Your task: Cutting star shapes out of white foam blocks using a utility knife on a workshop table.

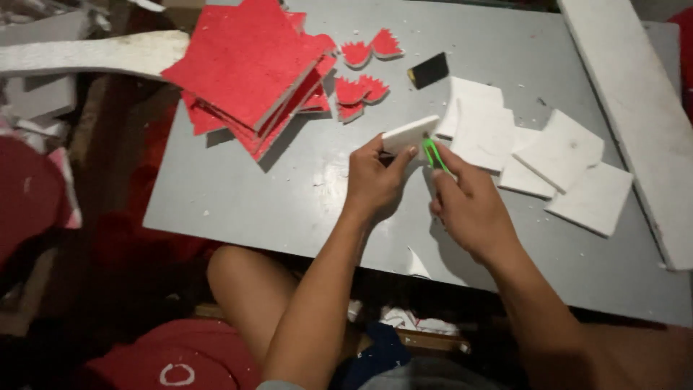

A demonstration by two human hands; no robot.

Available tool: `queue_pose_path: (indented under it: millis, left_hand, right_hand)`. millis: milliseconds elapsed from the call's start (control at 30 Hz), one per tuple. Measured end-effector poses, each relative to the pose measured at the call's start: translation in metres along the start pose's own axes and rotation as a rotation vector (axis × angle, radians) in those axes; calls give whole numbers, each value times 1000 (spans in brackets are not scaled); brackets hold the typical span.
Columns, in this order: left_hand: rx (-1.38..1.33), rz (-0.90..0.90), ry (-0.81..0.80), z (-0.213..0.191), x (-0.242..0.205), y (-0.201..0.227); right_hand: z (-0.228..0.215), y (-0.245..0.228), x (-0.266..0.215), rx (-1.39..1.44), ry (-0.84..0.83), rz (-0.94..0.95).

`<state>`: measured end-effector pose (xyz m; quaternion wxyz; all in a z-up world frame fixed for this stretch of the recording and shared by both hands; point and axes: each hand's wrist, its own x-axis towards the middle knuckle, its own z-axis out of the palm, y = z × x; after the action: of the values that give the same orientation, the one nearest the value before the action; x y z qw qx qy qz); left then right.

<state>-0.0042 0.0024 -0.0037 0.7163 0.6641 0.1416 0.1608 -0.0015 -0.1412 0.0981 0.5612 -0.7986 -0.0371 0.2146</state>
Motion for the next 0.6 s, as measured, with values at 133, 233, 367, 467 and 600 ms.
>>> queue_pose_path:
  millis: [133,233,367,467,600]
  left_hand:
    - [30,-8,-19,0,5,3]
    - [59,-20,-28,1,-2,7]
    - [104,19,-9,0,0,9]
    - [112,-22,-36,2,-3,19]
    - [143,-22,-33,1,1,8]
  right_hand:
    - [-3,6,7,-59,-5,-3]
    - [-2,7,7,-57,-9,-2]
    - [-4,6,6,-3,7,-43]
    - [-6,7,6,-23,4,-51]
    - [-8,-1,2,-59,-18,-67]
